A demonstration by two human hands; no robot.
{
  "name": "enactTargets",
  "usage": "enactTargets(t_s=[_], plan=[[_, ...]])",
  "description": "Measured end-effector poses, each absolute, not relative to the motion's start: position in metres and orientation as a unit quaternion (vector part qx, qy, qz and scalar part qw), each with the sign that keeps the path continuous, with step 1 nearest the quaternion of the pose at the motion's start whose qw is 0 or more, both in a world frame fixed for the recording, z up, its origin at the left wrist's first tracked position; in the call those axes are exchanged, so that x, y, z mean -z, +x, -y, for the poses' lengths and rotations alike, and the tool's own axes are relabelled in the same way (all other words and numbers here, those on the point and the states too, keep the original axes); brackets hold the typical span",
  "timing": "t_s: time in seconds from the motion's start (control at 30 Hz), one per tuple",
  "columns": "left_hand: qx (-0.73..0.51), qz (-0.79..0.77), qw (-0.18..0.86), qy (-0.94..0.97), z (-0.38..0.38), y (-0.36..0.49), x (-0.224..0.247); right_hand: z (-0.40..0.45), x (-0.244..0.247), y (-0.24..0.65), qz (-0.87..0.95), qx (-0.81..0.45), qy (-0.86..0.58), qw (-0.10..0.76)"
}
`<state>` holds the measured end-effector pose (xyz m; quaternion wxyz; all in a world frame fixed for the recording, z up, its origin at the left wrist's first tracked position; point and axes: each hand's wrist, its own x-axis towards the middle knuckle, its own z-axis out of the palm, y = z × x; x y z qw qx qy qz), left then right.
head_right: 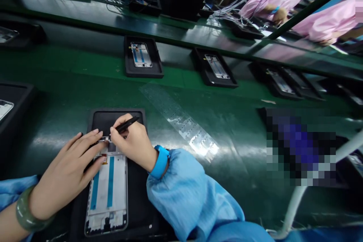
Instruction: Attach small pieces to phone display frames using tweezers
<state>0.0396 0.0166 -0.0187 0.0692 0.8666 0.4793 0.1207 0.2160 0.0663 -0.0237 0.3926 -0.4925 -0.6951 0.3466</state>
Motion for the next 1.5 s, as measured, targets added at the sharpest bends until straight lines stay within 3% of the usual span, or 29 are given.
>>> enactTargets(t_s=[0.17,0.27,0.4,0.57,0.8,1.0,1.23,1.5], plan=[[-0.125,-0.476,0.071,0.868,-0.016,0.04,0.018,-0.061,0.027,0.213,0.785,-0.213,-0.437,0.383],[-0.115,-0.477,0.078,0.868,-0.017,0.038,0.019,-0.063,0.03,0.213,0.74,-0.27,-0.453,0.418],[-0.108,-0.476,0.093,0.868,-0.017,0.035,0.021,-0.067,0.03,0.213,0.565,-0.413,-0.482,0.528],[-0.159,-0.462,0.042,0.872,-0.002,0.063,0.009,-0.065,0.021,0.216,0.473,-0.374,-0.485,0.633],[0.028,-0.517,0.097,0.85,0.003,0.146,-0.006,-0.066,0.015,0.266,0.433,-0.275,-0.518,0.685],[0.073,-0.519,0.086,0.847,-0.022,0.142,-0.019,-0.052,0.025,0.313,0.383,-0.222,-0.553,0.706],[0.114,-0.613,-0.025,0.782,-0.105,0.08,-0.065,-0.033,0.016,0.335,0.352,-0.177,-0.577,0.715],[0.059,-0.617,-0.077,0.781,-0.216,0.006,-0.065,-0.015,0.029,0.375,0.458,-0.183,-0.643,0.586]])
